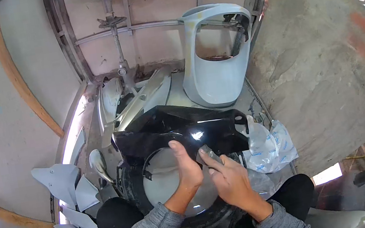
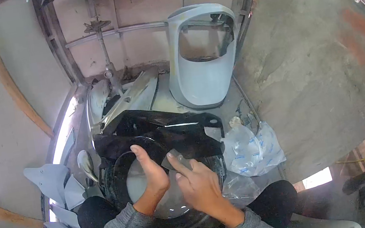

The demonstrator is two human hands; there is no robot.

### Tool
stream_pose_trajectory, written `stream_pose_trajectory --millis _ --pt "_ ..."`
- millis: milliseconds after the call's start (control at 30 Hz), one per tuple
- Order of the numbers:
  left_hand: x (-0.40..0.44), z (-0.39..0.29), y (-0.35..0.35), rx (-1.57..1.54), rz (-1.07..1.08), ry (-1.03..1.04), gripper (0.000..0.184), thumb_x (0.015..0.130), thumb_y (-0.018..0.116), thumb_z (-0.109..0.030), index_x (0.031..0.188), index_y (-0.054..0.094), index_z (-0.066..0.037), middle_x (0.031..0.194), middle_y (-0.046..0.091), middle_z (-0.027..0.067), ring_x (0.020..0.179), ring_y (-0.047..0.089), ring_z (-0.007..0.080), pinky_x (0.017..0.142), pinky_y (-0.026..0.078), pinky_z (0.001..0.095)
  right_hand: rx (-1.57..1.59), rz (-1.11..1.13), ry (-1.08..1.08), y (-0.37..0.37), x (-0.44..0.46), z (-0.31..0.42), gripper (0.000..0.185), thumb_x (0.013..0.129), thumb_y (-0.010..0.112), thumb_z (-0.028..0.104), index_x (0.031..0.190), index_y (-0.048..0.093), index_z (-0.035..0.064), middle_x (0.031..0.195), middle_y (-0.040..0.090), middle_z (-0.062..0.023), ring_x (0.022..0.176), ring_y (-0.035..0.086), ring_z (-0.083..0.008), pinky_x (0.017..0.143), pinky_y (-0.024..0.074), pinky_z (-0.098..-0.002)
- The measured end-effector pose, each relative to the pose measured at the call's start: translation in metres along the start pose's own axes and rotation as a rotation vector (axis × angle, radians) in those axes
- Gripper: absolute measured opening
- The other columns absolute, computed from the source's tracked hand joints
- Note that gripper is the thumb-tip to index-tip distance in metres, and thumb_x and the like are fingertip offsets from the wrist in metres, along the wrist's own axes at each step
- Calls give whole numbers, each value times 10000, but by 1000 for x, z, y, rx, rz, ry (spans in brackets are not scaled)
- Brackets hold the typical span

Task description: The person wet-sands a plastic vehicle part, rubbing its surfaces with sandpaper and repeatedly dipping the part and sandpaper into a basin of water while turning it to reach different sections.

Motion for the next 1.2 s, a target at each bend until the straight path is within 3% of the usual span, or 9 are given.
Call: stream_pose_trajectory --millis 133,267,367,433,533,767,933,1033,1200 --pt "-11 13 1 328 5 -122 893 992 147 -726 1348 497 15 1358 509 137 1272 449 244 1149 279 387 -16 15 82 -1 13 2 471 927 504 168 1388 598 164 874 597 -195 870 621 -373 788 502 -440" --pt "-2 9 2 452 -50 107 910 991 131 -714 962 666 21 880 660 92 848 618 224 745 494 384 252 68 144 1 2 -9 459 956 485 199 1403 579 151 939 627 -204 867 613 -422 779 482 -460" --pt "2 29 -10 184 -357 38 875 1002 127 -692 864 630 11 791 633 114 769 600 229 672 455 425 330 114 212 9 1 -20 372 955 477 184 1287 601 69 892 610 -225 828 596 -423 750 460 -443" --pt "-7 44 -21 331 -187 17 844 993 140 -711 1043 599 -4 965 617 101 920 576 210 832 441 389 300 49 136 8 10 -19 288 943 469 193 1061 631 -14 826 592 -241 755 573 -411 734 455 -424" --pt "-11 50 -26 554 72 14 832 994 158 -712 1208 566 -21 1117 588 84 1058 550 191 981 432 354 336 98 250 6 19 -18 279 937 482 191 1062 627 -12 834 590 -253 757 582 -422 735 463 -404" --pt "7 23 -9 477 8 -165 898 1003 179 -707 1364 502 49 1331 555 123 1232 497 229 1109 342 349 -245 1 -54 -8 -3 -6 546 813 628 174 1358 626 196 898 572 -150 808 548 -347 704 439 -457" --pt "14 20 -10 519 7 -191 881 1015 178 -691 1309 543 55 1308 572 150 1198 507 248 1080 361 363 -504 -7 -185 -1 -4 -2 640 726 678 185 1363 610 193 1048 543 -127 908 510 -302 738 409 -417" --pt "8 4 5 827 164 -167 990 968 150 -755 1006 589 131 974 586 335 971 565 389 891 421 495 -471 -26 -216 -5 17 -8 625 722 641 170 1346 615 200 1064 528 -156 915 497 -321 756 398 -438" --pt "15 23 -1 738 172 -251 1024 959 147 -771 1142 574 142 1095 587 339 1091 556 369 989 409 434 -461 8 -222 -7 2 -10 626 730 649 178 1354 609 195 1079 528 -159 932 495 -323 771 398 -431"
Point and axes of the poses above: each hand's wrist, its own x-axis towards the middle knuckle, its own y-axis out of the palm, z = x × y, the point moved 6 cm from there along x, towards the middle knuckle
